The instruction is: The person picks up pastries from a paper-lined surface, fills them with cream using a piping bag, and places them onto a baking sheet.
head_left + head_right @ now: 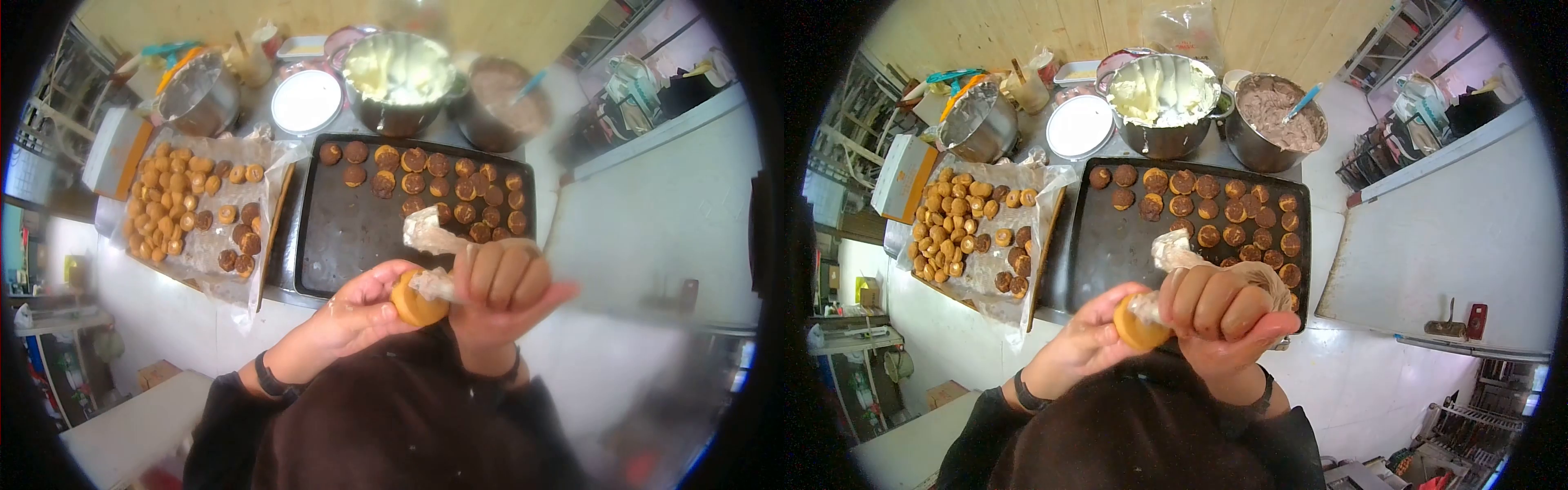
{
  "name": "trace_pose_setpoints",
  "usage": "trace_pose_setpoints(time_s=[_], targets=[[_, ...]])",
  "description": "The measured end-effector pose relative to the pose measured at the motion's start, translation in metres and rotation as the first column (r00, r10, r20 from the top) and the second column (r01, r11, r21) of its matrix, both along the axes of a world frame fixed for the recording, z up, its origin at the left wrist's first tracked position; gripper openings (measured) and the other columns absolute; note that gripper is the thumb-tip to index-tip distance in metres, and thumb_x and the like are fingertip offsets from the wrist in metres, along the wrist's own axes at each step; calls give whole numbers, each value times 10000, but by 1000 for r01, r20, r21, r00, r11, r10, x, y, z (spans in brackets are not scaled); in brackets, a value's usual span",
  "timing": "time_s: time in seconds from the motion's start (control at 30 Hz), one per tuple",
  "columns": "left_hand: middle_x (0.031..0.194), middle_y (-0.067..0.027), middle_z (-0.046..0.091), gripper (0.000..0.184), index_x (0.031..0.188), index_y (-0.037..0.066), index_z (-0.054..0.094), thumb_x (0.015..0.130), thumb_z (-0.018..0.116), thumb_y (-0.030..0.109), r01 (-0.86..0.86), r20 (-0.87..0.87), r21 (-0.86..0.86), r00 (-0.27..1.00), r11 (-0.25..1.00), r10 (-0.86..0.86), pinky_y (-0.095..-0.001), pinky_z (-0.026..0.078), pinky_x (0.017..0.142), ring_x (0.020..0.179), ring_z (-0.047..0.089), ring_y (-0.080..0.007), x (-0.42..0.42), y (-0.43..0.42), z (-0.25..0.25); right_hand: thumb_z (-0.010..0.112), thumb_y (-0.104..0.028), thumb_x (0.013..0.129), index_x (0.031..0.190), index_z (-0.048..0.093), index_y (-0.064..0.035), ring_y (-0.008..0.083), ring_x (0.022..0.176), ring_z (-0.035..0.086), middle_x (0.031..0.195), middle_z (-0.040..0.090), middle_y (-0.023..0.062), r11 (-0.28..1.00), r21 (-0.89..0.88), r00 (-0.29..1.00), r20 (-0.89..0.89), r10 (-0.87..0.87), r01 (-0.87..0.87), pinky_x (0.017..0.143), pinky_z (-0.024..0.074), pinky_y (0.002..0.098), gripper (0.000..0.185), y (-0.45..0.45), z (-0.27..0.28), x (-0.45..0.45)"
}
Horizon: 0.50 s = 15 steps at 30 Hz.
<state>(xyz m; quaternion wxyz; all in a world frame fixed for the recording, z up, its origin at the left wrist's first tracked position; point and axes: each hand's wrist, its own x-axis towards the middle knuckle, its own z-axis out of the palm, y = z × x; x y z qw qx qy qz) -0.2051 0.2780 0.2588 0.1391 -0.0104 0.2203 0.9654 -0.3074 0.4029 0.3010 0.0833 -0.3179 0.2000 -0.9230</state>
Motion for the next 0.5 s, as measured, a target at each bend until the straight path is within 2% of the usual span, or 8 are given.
trace_pose_setpoints(time_s=[0.17,0.23,0.27,0.33,0.37,0.43,0.47,0.5], targets=[[1331,-137,432,551,1358,6,321,893,588,135,11,38,121,999,993,-15,-406,411,1013,1218,465,-259,0,-1,-7,264,-561,940,638,356,-120,169,497,427,570,398,-3,999,3,982,-182,-42,43,514,400,312,542,0,-11,-1],[1333,-142,430,531,1357,-2,324,905,567,132,18,52,128,998,992,-25,-403,415,1010,1219,464,-262,0,0,-9,391,-502,943,572,335,-126,160,447,409,523,385,8,992,71,976,-200,-91,107,473,401,297,531,4,-7,1],[1336,-147,429,510,1356,-9,326,917,547,129,26,65,136,997,990,-35,-401,420,1007,1220,464,-266,0,1,-10,391,-502,943,572,335,-126,160,447,409,523,385,8,992,72,976,-199,-90,106,473,401,297,531,6,-7,0],[1333,-152,433,499,1354,-10,332,921,539,130,21,59,115,998,993,-28,-402,426,1001,1216,469,-267,0,1,-9,387,-489,949,597,383,-113,164,505,468,573,444,8,990,113,914,-404,-38,91,492,436,316,515,13,-6,-6],[1330,-157,438,489,1351,-12,338,926,531,130,16,52,93,998,996,-21,-404,432,995,1212,474,-269,0,0,-8,387,-489,949,597,383,-113,164,505,468,573,444,8,989,113,914,-404,-38,91,492,436,316,515,19,-3,-11],[1317,-160,453,490,1349,-14,344,925,535,140,46,68,127,996,991,-55,-400,449,977,1192,495,-271,1,-2,-7,500,-468,878,654,404,-97,201,547,469,627,432,15,944,318,651,-736,186,91,551,437,348,444,29,13,-23],[1305,-164,468,492,1346,-17,350,924,539,150,75,81,160,993,984,-89,-397,465,960,1171,515,-272,1,-3,-8,500,-468,878,654,404,-97,201,547,469,627,432,15,944,318,651,-736,187,89,551,437,348,444,32,21,-23],[1305,-164,468,492,1346,-17,350,924,539,150,72,82,159,993,985,-85,-397,465,960,1171,515,-272,1,-3,-9,549,-431,832,655,406,-105,201,579,476,639,423,11,900,409,486,-824,292,153,563,437,340,397,34,29,-23]])
